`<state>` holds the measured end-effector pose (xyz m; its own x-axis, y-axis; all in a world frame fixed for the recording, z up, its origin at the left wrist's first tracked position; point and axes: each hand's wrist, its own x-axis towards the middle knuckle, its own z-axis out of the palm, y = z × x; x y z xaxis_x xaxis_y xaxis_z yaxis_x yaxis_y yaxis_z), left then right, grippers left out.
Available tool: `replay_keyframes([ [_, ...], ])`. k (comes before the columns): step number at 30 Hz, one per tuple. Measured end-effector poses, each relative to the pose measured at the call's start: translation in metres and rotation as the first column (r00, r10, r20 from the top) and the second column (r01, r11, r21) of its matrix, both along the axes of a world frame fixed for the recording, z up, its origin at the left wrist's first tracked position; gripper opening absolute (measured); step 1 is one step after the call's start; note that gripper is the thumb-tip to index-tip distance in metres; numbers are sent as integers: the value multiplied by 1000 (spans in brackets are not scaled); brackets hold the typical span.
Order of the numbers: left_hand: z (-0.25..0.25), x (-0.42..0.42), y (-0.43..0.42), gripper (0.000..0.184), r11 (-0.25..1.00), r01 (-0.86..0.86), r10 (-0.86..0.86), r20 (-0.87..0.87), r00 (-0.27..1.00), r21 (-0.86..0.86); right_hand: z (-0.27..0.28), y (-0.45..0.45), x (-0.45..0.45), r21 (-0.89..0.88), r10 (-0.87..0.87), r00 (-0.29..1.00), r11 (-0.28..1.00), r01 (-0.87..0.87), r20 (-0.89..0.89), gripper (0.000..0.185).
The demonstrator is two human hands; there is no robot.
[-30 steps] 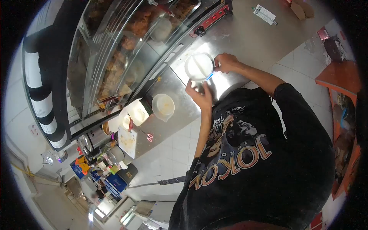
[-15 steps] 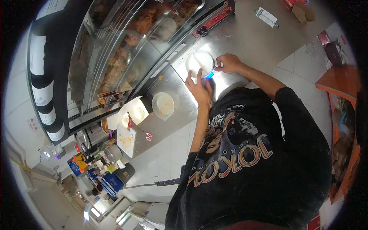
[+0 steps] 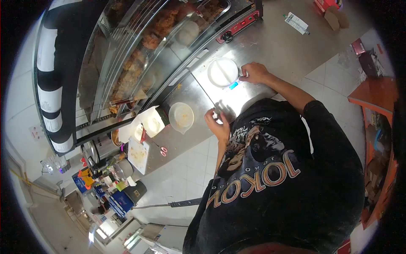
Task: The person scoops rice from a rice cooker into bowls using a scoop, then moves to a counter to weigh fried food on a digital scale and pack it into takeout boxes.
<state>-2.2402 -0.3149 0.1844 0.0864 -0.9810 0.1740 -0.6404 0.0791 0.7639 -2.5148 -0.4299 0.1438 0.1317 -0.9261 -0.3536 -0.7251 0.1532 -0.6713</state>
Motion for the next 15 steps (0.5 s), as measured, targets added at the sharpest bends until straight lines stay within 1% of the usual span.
replay_keyframes([
  [2, -9, 5, 11, 31, 998, -19, 22, -63, 998, 53, -3, -2, -4, -5, 23, 998, 1000, -23, 52, 32],
  [3, -13, 6, 16, 30, 996, -59, 65, -108, 992, 64, -3, -4, -10, 54, -2, 988, 999, -7, 155, 30],
  [5, -14, 7, 24, 30, 991, -101, 113, -140, 984, 86, 4, -8, -26, 178, -66, 936, 984, 3, 346, 27],
  [6, -15, 7, 30, 30, 987, -127, 142, -157, 977, 99, 0, -12, -35, 39, -102, 927, 995, 94, 362, 25],
  [7, -17, 7, 33, 29, 985, -151, 163, -157, 974, 85, -11, -18, -47, -103, -132, 914, 978, 184, 383, 24],
  [8, -21, 6, 36, 30, 982, -156, 173, -170, 970, 104, -6, -25, -53, -242, -155, 900, 932, 271, 408, 23],
  [9, -23, 8, 41, 31, 979, -163, 184, -179, 966, 125, -1, -33, -60, -152, -270, 847, 915, 374, 457, 23],
  [11, -28, 6, 49, 30, 975, -183, 206, -194, 959, 130, 53, -55, -73, 28, -494, 700, 827, 562, 516, 24],
  [12, -34, 8, 50, 28, 966, -184, 219, -202, 955, 180, 66, -66, -74, 32, -509, 624, 789, 613, 593, 24],
  [14, -21, 0, 51, 27, 948, -191, 253, -241, 937, 253, 98, -89, -83, 39, -502, 456, 703, 710, 735, 25],
  [15, -17, -2, 50, 27, 956, -182, 237, -245, 940, 229, 107, -101, -88, 52, -477, 419, 705, 707, 772, 29],
])
